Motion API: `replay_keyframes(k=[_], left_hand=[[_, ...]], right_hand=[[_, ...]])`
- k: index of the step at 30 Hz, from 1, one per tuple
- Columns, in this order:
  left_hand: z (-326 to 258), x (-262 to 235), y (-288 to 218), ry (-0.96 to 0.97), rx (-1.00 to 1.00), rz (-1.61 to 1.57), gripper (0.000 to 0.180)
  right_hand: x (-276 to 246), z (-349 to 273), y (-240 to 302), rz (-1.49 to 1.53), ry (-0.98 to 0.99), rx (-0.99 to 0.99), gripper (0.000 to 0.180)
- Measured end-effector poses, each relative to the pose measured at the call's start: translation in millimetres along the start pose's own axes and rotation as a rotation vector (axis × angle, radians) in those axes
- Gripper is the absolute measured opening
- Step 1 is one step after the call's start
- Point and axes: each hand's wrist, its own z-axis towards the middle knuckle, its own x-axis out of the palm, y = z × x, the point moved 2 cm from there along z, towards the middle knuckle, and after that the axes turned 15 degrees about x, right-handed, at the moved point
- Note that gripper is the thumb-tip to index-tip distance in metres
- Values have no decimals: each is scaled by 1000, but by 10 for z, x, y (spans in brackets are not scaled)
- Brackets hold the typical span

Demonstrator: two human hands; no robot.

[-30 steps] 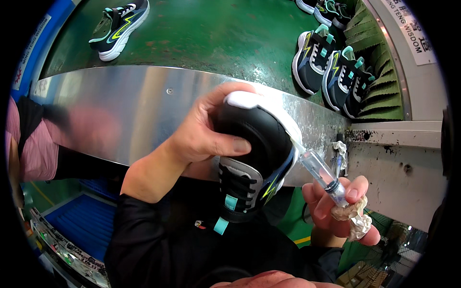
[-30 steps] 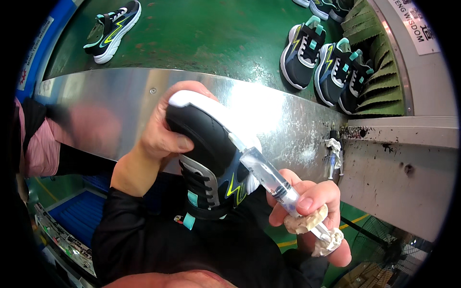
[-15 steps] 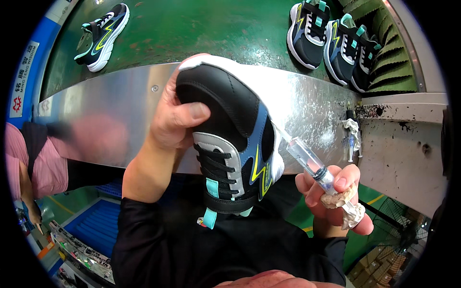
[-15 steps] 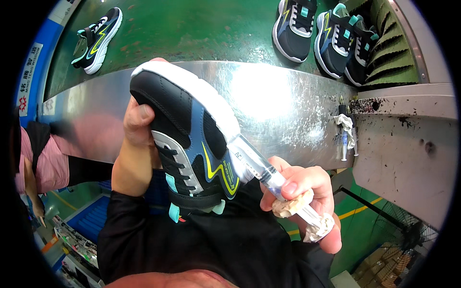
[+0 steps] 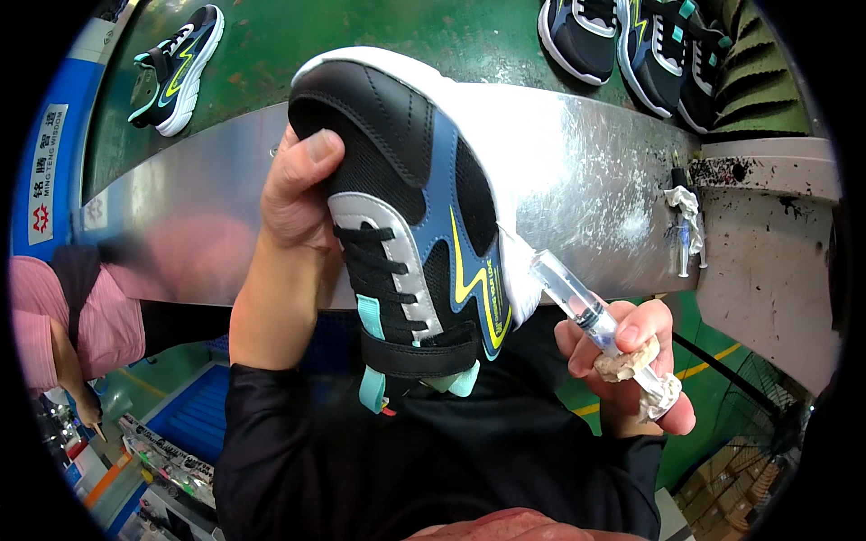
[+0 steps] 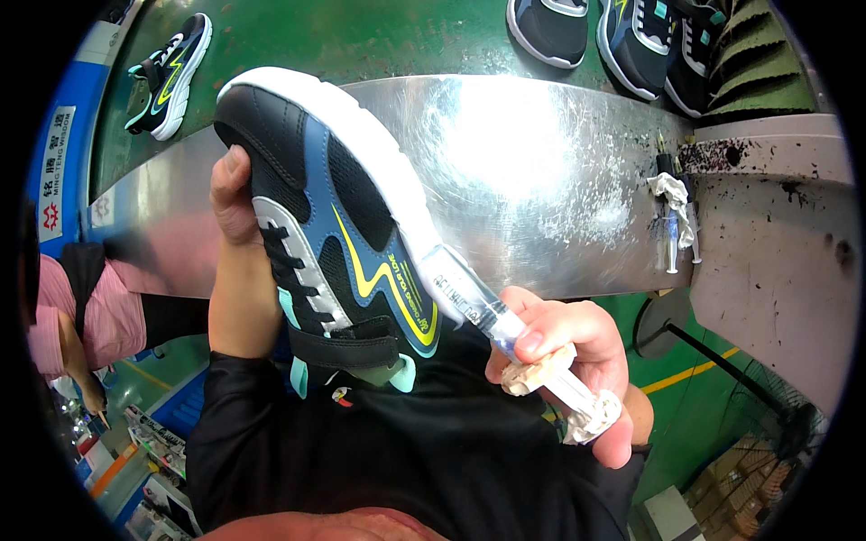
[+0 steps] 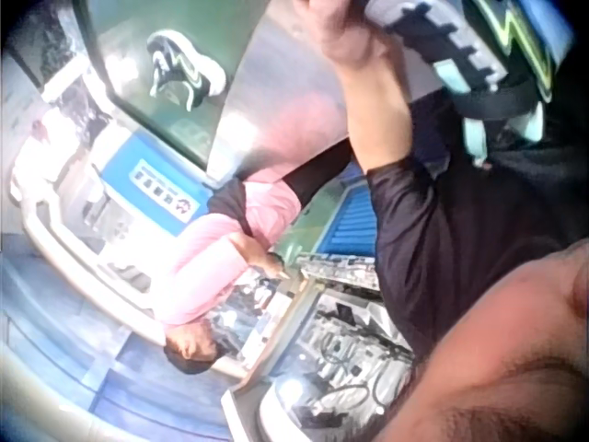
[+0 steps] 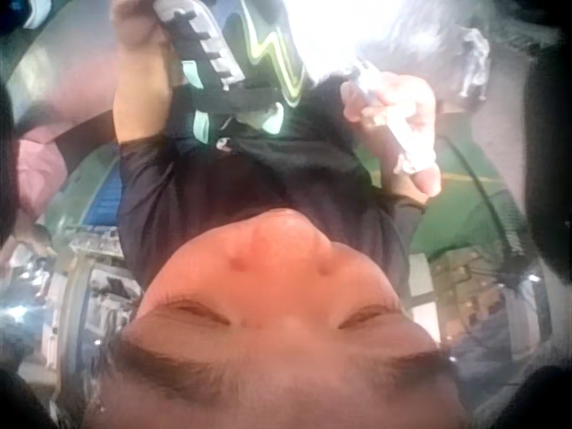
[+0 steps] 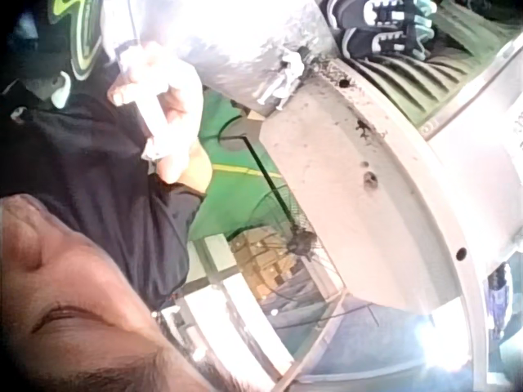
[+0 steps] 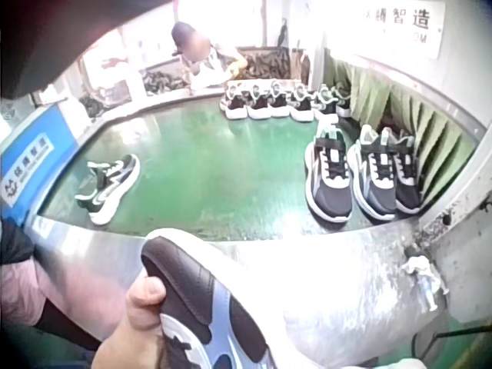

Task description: The person repeatedly picks up sneakers from a metal workbench, inserts a syringe into the shoe's sole or upper, and injects a clear liquid. After each injection, the shoe is placed back on the bench. The process is repeated for multiple shoes in a factory setting.

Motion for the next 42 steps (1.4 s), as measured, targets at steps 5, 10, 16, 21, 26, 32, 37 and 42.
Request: replay_keyframes(k=[5,10,16,21,26,32,37,42], left_hand=[[6,-92,35,-66,-30,-19,40],[7,-245,27,-41,-68,-66,38],[54,-429,62,-131,-32,36,29],[104,-703,-18,-257,-49,141,20],[119,-619,43,-398,-19,227,15],[67,-715,-97,-435,-47,361,24],[-67,-981,-427,-376,-166,491,38],[-423,-924,-706,-390,-266,571,44]], right_hand=[[-34,-84,-36,-12,5,56,75],[-35,-214,-147,37,2,11,86],[-55,-446,-307,56,-25,-41,87],[-116,-585,-442,9,-50,-100,86],[-132,-648,-495,11,-89,-103,86],[-206,-703,-590,44,-80,-109,87],[-226,-730,-631,38,-99,-112,88],[-278,-689,-674,-22,-78,-110,85]])
